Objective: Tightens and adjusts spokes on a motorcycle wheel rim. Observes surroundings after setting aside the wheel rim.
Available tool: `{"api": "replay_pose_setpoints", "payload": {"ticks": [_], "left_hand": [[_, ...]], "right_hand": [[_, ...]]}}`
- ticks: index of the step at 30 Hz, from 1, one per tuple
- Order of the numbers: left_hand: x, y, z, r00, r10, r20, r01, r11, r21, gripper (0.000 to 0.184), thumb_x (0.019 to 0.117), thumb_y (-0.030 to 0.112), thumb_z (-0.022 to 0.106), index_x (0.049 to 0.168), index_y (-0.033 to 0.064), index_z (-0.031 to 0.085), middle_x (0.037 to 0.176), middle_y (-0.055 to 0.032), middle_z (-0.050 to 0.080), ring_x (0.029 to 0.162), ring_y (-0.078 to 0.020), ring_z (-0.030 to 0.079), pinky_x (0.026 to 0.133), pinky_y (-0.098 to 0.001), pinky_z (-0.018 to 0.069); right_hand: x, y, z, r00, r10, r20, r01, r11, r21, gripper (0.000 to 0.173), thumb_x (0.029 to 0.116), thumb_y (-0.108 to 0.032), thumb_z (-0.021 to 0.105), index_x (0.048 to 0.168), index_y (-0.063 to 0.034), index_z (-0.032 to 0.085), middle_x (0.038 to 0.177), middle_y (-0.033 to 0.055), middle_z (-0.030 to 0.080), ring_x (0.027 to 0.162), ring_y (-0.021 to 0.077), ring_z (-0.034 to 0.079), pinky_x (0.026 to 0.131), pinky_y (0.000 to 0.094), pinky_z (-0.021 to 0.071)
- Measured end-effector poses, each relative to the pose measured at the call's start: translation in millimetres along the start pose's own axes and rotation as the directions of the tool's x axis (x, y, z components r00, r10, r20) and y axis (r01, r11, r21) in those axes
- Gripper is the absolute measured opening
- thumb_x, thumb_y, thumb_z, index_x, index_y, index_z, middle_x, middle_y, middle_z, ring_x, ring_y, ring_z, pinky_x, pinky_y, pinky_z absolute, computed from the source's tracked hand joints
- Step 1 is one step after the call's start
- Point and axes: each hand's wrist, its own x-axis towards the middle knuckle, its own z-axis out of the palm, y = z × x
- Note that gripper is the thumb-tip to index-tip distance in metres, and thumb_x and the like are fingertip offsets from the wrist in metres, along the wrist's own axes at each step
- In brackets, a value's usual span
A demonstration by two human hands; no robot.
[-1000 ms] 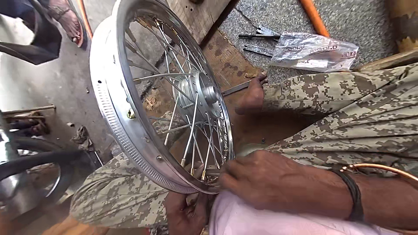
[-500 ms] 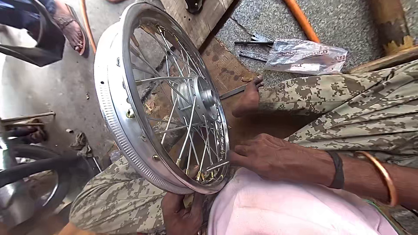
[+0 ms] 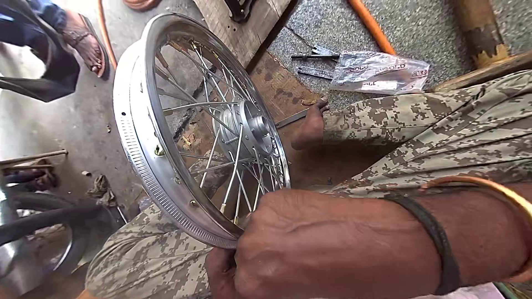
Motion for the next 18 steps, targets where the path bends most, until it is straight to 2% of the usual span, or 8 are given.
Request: {"api": "replay_pose_setpoints", "payload": {"ticks": [3, 6, 9, 11, 15, 18], "left_hand": [[26.4, 27.3, 13.3, 0.997, 0.010, -0.080, -0.016, 0.997, -0.069, 0.020, 0.0887, 0.029, 0.078, 0.109, 0.0262, 0.075, 0.101, 0.0132, 0.075, 0.093, -0.0005, 0.071, 0.084, -0.0234, 0.0615], [30.0, 28.5, 20.6, 0.993, 0.032, -0.112, -0.041, 0.996, -0.075, 0.017, 0.0890, 0.025, 0.078, 0.105, 0.0256, 0.075, 0.099, 0.0115, 0.075, 0.090, -0.0029, 0.072, 0.080, -0.0244, 0.0633], [29.1, 31.8, 28.2, 0.992, 0.043, -0.117, -0.052, 0.995, -0.080, 0.012, 0.0895, 0.025, 0.078, 0.101, 0.0256, 0.075, 0.096, 0.0123, 0.075, 0.088, -0.0021, 0.072, 0.079, -0.0233, 0.0631], [29.6, 31.8, 29.5, 0.992, 0.046, -0.119, -0.055, 0.995, -0.079, 0.013, 0.0895, 0.025, 0.078, 0.102, 0.0257, 0.074, 0.096, 0.0130, 0.074, 0.089, -0.0016, 0.072, 0.079, -0.0226, 0.0629], [30.3, 25.4, 18.4, 0.989, 0.021, -0.143, -0.032, 0.997, -0.072, 0.021, 0.0874, 0.026, 0.080, 0.108, 0.0263, 0.074, 0.101, 0.0129, 0.074, 0.090, -0.0023, 0.072, 0.080, -0.0226, 0.0626], [32.5, 27.3, 18.1, 0.990, 0.021, -0.141, -0.032, 0.997, -0.076, 0.021, 0.0865, 0.028, 0.081, 0.106, 0.0269, 0.075, 0.098, 0.0130, 0.074, 0.088, -0.0023, 0.072, 0.079, -0.0223, 0.0627]], "right_hand": [[-16.9, 5.7, 29.2, 0.992, 0.044, -0.115, -0.049, 0.998, -0.039, 0.016, 0.0987, -0.005, 0.054, 0.086, -0.0053, 0.064, 0.065, 0.0034, 0.052, 0.051, 0.0168, 0.051, 0.042, 0.0316, 0.0373], [-64.2, 28.1, 75.4, 0.971, 0.148, -0.187, -0.150, 0.989, 0.001, 0.017, 0.1033, -0.016, 0.053, 0.093, -0.0106, 0.066, 0.073, 0.0015, 0.060, 0.057, 0.0157, 0.059, 0.045, 0.0305, 0.0449], [-93.9, 46.5, 121.6, 0.949, 0.266, -0.168, -0.233, 0.953, 0.193, 0.012, 0.1021, -0.020, 0.057, 0.101, -0.0148, 0.068, 0.077, -0.0007, 0.063, 0.067, 0.0139, 0.063, 0.056, 0.0303, 0.0520], [-97.6, 52.7, 127.2, 0.940, 0.288, -0.184, -0.249, 0.945, 0.210, 0.012, 0.1011, -0.017, 0.056, 0.102, -0.0129, 0.067, 0.079, 0.0010, 0.063, 0.071, 0.0153, 0.064, 0.061, 0.0314, 0.0527], [-103.9, 62.9, 113.7, 0.891, 0.322, -0.320, -0.278, 0.944, 0.176, 0.017, 0.1033, -0.017, 0.053, 0.102, -0.0082, 0.068, 0.078, 0.0016, 0.061, 0.068, 0.0135, 0.061, 0.059, 0.0286, 0.0504], [-104.7, 59.4, 99.7, 0.924, 0.273, -0.269, -0.257, 0.962, 0.093, 0.017, 0.1007, -0.017, 0.054, 0.105, -0.0087, 0.068, 0.075, 0.0006, 0.059, 0.064, 0.0138, 0.059, 0.053, 0.0288, 0.0468]]}}
